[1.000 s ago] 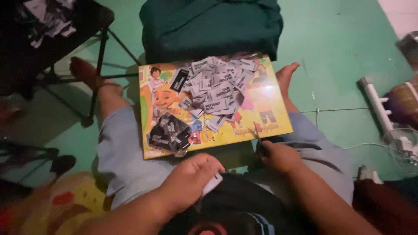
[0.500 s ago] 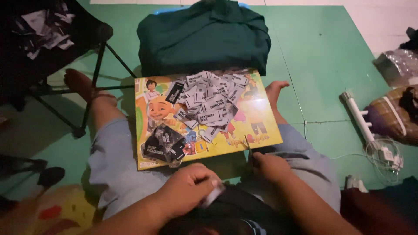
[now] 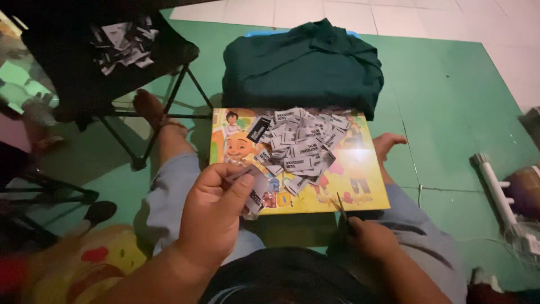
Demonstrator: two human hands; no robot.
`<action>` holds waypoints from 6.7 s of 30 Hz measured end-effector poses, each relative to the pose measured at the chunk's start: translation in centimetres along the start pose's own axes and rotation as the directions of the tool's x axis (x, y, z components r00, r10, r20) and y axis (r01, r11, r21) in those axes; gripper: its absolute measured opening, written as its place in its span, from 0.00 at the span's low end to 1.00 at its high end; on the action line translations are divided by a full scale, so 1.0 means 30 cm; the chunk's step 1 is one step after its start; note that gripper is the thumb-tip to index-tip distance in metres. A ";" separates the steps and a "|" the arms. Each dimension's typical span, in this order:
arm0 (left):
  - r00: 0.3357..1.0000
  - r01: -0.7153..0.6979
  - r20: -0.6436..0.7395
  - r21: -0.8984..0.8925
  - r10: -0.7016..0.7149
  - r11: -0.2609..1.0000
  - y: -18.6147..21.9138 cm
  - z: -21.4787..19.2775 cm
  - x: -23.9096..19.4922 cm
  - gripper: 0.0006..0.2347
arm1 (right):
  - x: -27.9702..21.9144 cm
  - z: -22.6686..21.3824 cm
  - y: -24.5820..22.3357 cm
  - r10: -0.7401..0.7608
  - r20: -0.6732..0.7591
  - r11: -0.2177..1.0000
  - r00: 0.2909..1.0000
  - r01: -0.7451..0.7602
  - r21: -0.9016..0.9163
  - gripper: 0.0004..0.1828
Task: The person cuts small printed labels from a sheet using scissors.
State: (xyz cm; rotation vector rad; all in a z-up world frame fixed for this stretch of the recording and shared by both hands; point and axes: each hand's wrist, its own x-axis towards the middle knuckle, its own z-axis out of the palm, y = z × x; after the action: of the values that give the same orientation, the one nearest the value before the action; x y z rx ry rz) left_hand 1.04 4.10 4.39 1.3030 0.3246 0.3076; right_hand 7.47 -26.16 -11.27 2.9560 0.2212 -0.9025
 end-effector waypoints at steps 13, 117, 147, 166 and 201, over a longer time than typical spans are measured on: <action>0.858 -0.503 0.227 0.553 0.461 0.665 0.250 0.057 -0.039 0.03 | -0.337 -0.247 -0.039 -0.291 -0.463 0.531 0.837 0.544 0.650 0.22; 0.860 0.495 0.251 -0.201 -0.444 0.845 -0.047 -0.042 0.041 0.04 | 0.081 0.121 0.028 -0.526 -0.602 0.745 0.600 0.667 0.014 0.35; 0.730 0.678 0.361 -0.273 -0.581 0.682 -0.003 0.170 -0.172 0.05 | -0.342 -0.319 -0.219 -0.413 -0.690 -0.460 0.594 0.518 0.721 0.22; 0.691 0.718 0.342 -0.230 -0.637 0.657 0.032 0.191 -0.160 0.05 | -0.324 -0.307 -0.201 -0.447 -0.690 -0.494 0.569 0.487 0.721 0.19; 0.814 -0.023 0.489 0.568 -0.315 0.823 -0.224 0.108 -0.070 0.18 | -0.204 -0.148 -0.281 -0.330 -0.586 -0.257 0.740 0.526 0.810 0.16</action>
State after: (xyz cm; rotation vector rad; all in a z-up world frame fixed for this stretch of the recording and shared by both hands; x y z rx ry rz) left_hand 0.68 -1.18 -1.26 1.8594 -0.0051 -0.3572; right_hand 3.65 -18.23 -4.17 4.5315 1.3531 -1.3006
